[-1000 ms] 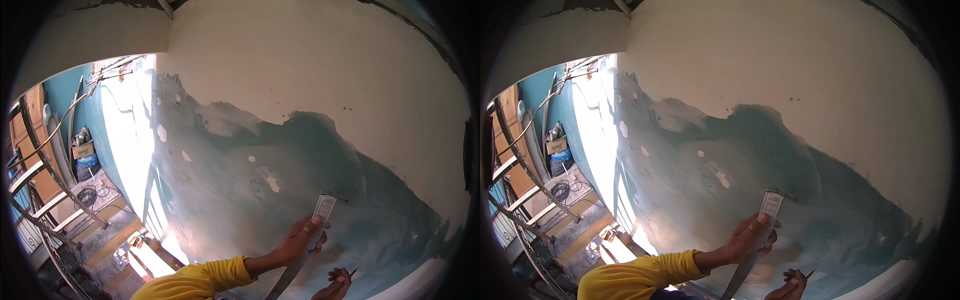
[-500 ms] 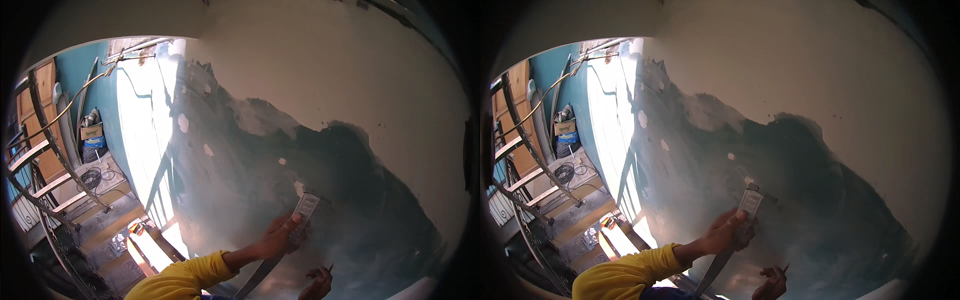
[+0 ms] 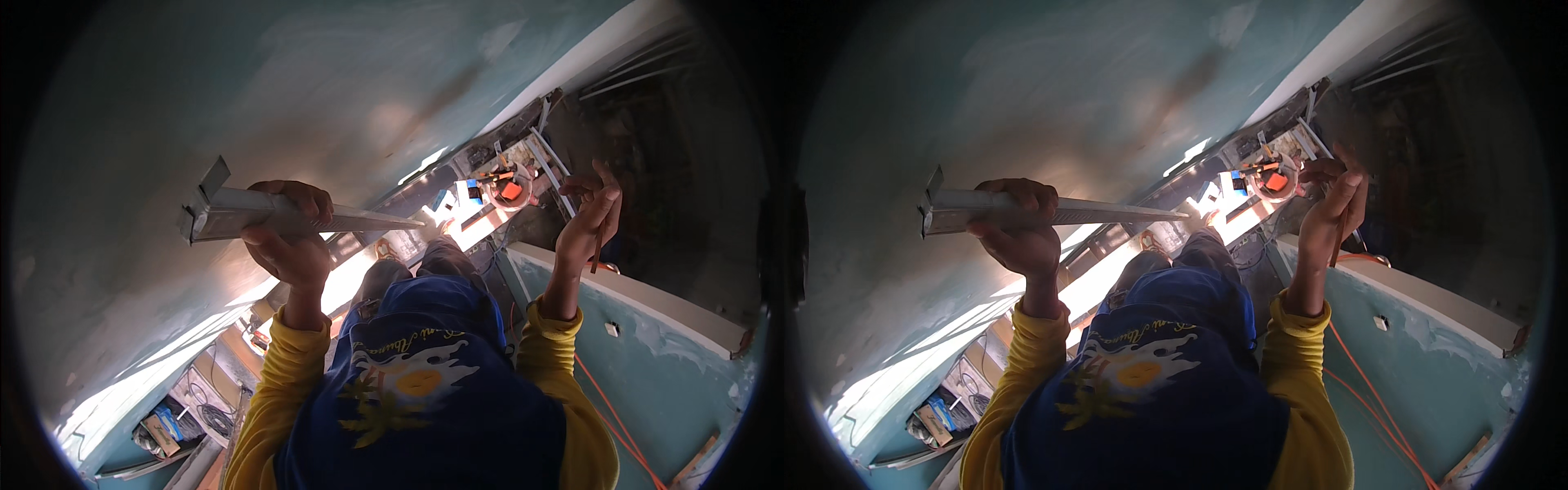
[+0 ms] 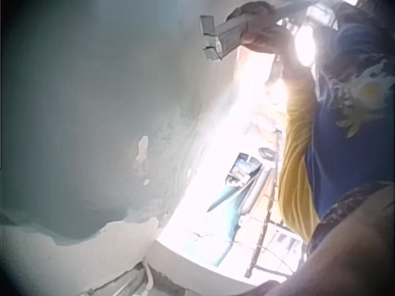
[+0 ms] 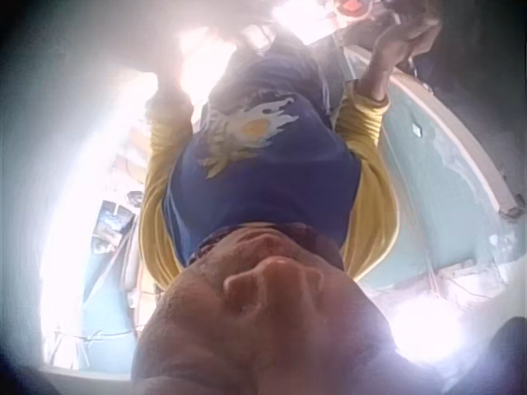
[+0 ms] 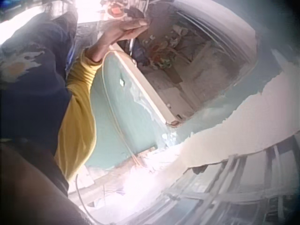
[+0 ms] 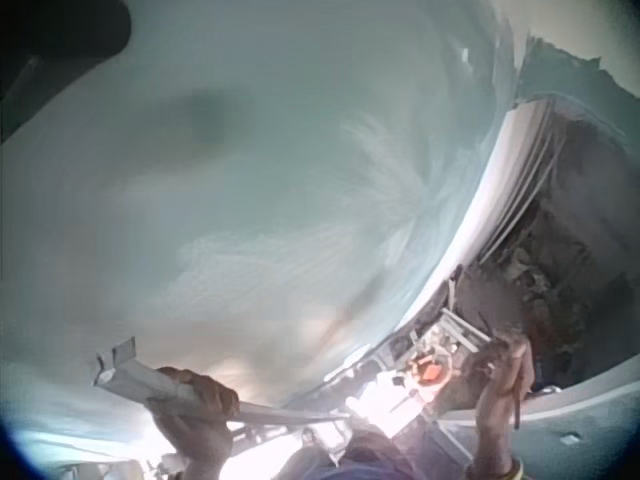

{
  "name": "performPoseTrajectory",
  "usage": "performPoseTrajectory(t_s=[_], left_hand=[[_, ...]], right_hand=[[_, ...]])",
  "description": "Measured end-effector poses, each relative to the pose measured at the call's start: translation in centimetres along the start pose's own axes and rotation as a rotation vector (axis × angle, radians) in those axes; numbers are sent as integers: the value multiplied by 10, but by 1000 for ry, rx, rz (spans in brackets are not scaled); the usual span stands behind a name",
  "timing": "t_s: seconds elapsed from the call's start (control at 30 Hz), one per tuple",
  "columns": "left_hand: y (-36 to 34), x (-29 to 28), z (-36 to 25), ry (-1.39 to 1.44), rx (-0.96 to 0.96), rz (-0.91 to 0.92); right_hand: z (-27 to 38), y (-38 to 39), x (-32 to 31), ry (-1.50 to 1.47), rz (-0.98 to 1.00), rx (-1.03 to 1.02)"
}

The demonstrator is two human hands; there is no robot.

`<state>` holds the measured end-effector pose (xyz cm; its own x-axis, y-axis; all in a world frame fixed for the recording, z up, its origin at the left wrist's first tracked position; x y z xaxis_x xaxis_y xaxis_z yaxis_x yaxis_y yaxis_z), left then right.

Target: The person measures and marks a curved ceiling area, then cuts and fits LED strip sections along the perimeter. They use a tape measure, pencil, ruler, and tin snips to prepare and position the strips, working on a ladder in a room under renovation.

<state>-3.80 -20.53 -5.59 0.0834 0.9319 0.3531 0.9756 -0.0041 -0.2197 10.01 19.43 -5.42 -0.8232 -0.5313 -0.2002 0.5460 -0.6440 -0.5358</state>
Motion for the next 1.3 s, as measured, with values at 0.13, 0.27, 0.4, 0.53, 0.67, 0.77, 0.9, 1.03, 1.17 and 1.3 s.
performPoseTrajectory(t_s=[0.13,0.27,0.4,0.53,0.67,0.77,0.9,1.03,1.17,1.3], left_hand=[[-22,20,26,17,-38,82],[-53,59,35,-216,-66,17],[-57,76,43,-295,-50,25],[-48,85,57,-464,-32,31],[-32,79,76,-672,-50,-7],[-13,67,101,-765,-54,23],[48,-13,157,-804,-173,-200],[165,-115,248,-1303,-1080,48],[275,-115,282,-1251,-1720,494],[314,-113,312,-1224,-1886,706]], right_hand=[[-44,36,-41,200,38,113],[-77,53,-77,349,20,104],[-103,52,-105,338,-74,131],[-150,48,-128,331,-69,177],[-205,49,-138,284,-57,265],[-255,64,-136,172,-123,473],[-370,134,-116,124,-49,862],[-501,233,-90,319,20,884],[-577,305,-46,358,134,1213],[-598,322,-10,399,293,1288]])
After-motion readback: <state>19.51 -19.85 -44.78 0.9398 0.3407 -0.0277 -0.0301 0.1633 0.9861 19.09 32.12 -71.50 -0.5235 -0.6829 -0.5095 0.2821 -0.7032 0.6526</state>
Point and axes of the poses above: each hand's wrist, its own y-axis away from the middle knuckle, its own x-axis out of the palm, z = x × y, the point moved 9 cm from there along -y, towards the middle knuckle, and after that the axes turned 11 degrees about -x, right-handed, at the moved point
